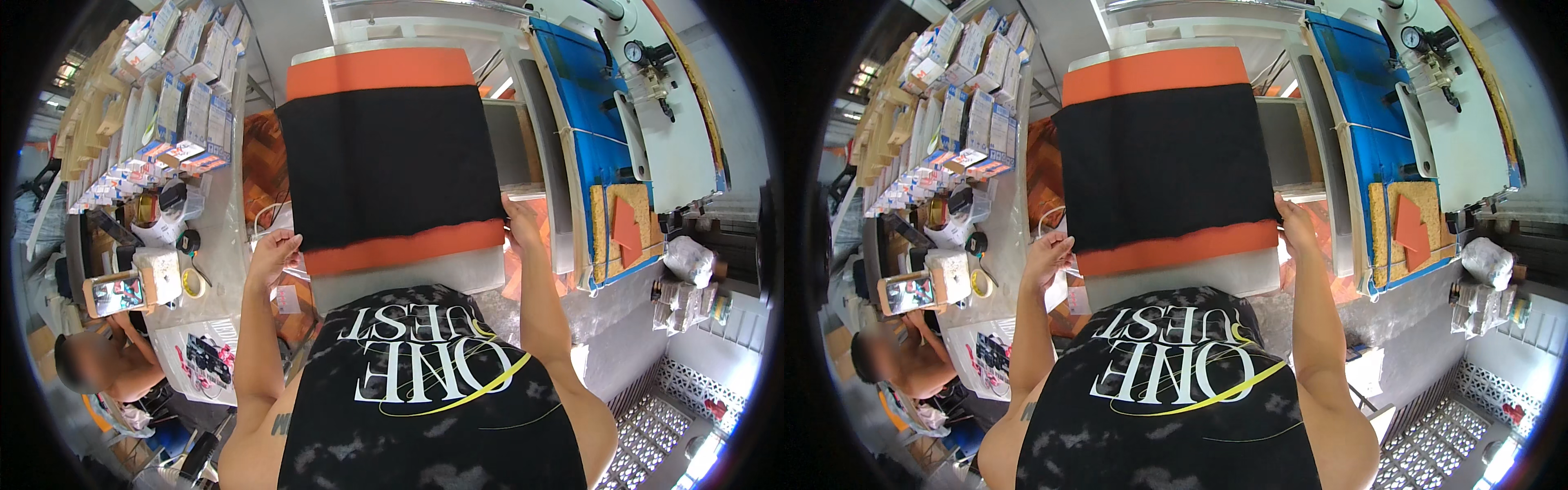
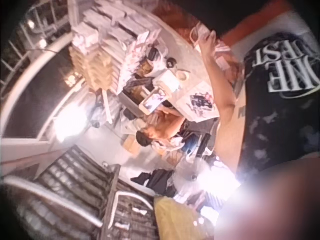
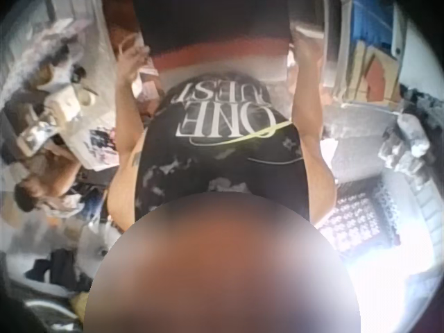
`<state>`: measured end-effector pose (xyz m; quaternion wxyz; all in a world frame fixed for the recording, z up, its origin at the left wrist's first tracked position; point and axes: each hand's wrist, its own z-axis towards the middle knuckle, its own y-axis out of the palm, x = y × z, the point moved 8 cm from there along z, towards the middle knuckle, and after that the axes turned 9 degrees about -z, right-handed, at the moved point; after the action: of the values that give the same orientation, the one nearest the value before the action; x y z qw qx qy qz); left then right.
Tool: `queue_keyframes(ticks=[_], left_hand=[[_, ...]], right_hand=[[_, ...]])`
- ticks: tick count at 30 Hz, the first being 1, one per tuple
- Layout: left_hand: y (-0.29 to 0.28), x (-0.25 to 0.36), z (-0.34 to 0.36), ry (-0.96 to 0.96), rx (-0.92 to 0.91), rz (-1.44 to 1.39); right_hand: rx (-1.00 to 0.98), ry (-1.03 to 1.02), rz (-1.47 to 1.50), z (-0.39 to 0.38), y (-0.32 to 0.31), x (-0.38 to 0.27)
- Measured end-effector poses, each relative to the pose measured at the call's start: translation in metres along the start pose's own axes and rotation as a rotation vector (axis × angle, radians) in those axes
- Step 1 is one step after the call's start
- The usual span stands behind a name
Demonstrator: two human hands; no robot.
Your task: The person lays a black fabric on a red cutting mat, then uses scissors to trim the edges. They fold and reposition the fabric multiple times to align the edges before cutting. The person continues trimming and adjusting the fabric throughout the clip.
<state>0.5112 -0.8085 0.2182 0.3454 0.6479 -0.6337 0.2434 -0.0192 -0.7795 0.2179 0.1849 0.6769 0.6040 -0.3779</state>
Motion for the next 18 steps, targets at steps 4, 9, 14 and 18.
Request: queue_keyframes(ticks=[4, 9, 14, 18], left_hand=[[0.009, -0.011, 0.002, -0.025, 0.040, -0.093], [0.001, -0.008, -0.003, 0.072, -0.012, -0.238], [-0.002, -0.017, -0.003, 0.057, -0.073, -0.266], [-0.010, -0.021, -0.003, 0.066, -0.096, -0.325]], right_hand=[[-0.095, 0.046, 0.282, 0.005, 0.009, 0.009], [-0.006, -0.071, 0.359, 0.014, -0.008, 0.013], [-0.020, -0.129, 0.406, 0.016, -0.022, 0.021], [0.045, -0.157, 0.431, 0.014, -0.031, 0.021]])
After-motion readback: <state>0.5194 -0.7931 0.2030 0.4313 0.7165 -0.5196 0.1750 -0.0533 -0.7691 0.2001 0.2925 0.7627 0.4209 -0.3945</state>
